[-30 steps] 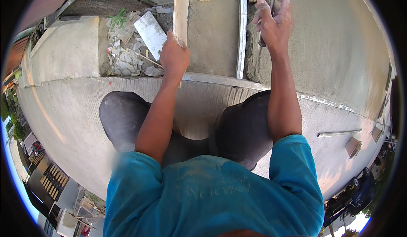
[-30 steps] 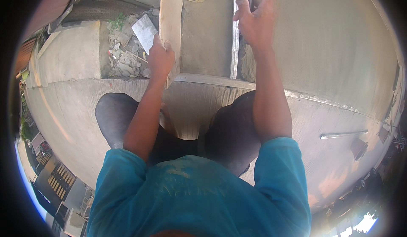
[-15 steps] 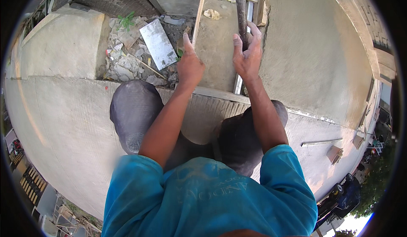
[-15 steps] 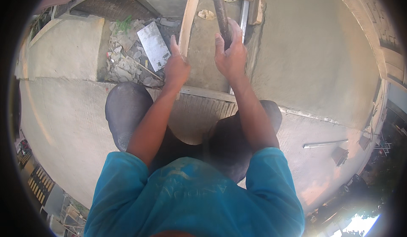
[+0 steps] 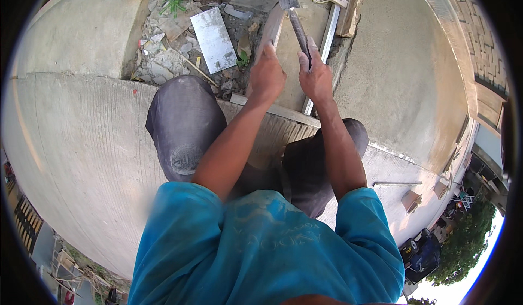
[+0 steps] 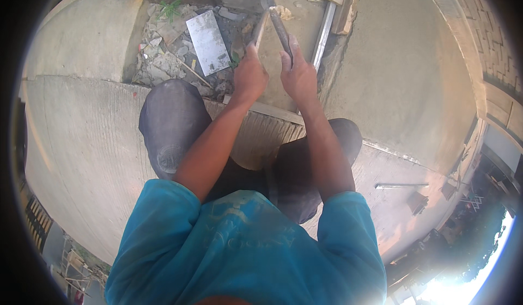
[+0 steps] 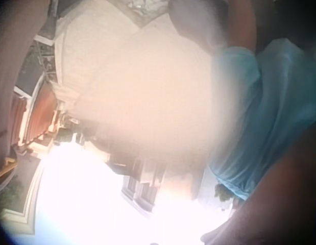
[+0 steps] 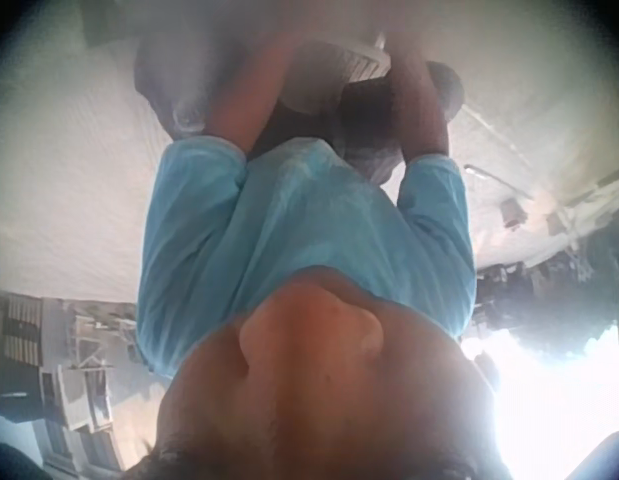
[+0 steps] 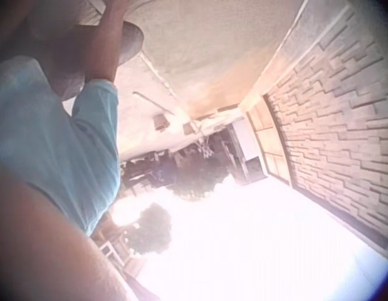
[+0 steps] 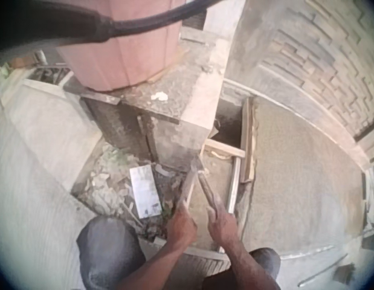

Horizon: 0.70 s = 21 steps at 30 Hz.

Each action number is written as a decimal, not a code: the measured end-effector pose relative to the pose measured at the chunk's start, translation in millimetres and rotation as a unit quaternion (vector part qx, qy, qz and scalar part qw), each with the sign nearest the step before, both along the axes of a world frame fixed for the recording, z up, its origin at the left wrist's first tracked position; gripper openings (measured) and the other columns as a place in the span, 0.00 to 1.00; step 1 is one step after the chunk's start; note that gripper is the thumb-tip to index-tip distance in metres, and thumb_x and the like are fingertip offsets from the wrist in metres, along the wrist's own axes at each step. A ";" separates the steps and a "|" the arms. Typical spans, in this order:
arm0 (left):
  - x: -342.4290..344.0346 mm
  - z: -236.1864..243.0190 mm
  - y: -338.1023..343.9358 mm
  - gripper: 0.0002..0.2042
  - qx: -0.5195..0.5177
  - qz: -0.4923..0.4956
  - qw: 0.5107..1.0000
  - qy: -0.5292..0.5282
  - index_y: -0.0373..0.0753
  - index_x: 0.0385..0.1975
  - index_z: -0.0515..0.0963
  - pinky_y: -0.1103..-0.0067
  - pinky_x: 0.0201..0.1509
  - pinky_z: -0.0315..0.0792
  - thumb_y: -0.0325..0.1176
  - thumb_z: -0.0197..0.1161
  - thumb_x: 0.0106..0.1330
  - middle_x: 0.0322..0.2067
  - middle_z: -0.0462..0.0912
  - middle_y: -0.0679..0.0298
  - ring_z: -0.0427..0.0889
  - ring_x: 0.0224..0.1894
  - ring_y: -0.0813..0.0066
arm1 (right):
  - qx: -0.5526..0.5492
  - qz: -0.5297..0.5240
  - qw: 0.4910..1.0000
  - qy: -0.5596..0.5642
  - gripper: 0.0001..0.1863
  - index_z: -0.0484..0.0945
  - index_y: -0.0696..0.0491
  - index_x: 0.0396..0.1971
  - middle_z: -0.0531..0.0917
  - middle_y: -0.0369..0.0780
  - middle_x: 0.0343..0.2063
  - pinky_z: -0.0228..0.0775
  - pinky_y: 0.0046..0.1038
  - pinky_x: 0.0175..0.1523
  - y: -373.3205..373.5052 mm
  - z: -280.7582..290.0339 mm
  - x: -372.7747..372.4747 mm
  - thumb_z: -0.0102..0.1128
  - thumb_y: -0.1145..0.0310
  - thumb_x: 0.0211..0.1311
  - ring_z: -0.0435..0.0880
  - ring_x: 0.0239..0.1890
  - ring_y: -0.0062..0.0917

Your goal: The person walks across a concrete rooftop and kneels to repair a damaged section. Using a hammer and a wooden board, they repeatedly strike and scrape the concrete edge to remove loose material and shape the surface.

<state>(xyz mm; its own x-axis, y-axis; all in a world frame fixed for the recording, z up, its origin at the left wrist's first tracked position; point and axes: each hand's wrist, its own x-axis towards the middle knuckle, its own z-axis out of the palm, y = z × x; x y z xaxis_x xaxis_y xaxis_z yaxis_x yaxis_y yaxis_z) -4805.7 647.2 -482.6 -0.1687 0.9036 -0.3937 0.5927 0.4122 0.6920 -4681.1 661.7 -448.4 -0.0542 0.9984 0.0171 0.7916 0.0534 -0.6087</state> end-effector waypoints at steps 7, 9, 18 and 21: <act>-5.3 -13.0 -4.2 0.30 0.025 0.002 1.000 0.017 0.33 0.60 0.59 0.59 0.49 0.76 0.23 0.61 0.56 0.48 0.80 0.42 0.82 0.45 0.43 | 0.174 -0.004 0.973 0.153 0.30 0.59 0.56 0.69 0.82 0.46 0.45 0.76 0.33 0.50 0.2 59.0 -13.1 0.47 0.53 0.76 0.83 0.41 0.32; -3.5 -11.6 -4.1 0.30 0.028 0.002 0.999 0.022 0.33 0.60 0.59 0.59 0.49 0.76 0.24 0.62 0.57 0.47 0.80 0.43 0.82 0.45 0.44 | 0.194 0.016 0.950 0.244 0.32 0.56 0.55 0.70 0.82 0.46 0.44 0.76 0.34 0.49 -1.0 59.7 -6.6 0.47 0.53 0.75 0.83 0.40 0.34; -3.5 -12.4 -5.1 0.29 0.018 -0.002 1.000 0.002 0.32 0.60 0.60 0.59 0.50 0.76 0.24 0.62 0.57 0.48 0.79 0.43 0.81 0.48 0.46 | -0.024 -0.007 1.000 0.006 0.26 0.63 0.50 0.67 0.80 0.56 0.49 0.74 0.43 0.49 3.2 30.0 -11.4 0.50 0.58 0.73 0.82 0.47 0.52; -4.6 -11.1 -4.6 0.28 0.029 0.004 0.999 0.013 0.32 0.59 0.61 0.59 0.51 0.75 0.23 0.62 0.57 0.48 0.79 0.43 0.80 0.49 0.45 | 0.137 -0.019 0.983 0.123 0.29 0.58 0.55 0.68 0.79 0.58 0.50 0.75 0.41 0.45 5.5 68.1 -14.3 0.50 0.58 0.73 0.84 0.43 0.49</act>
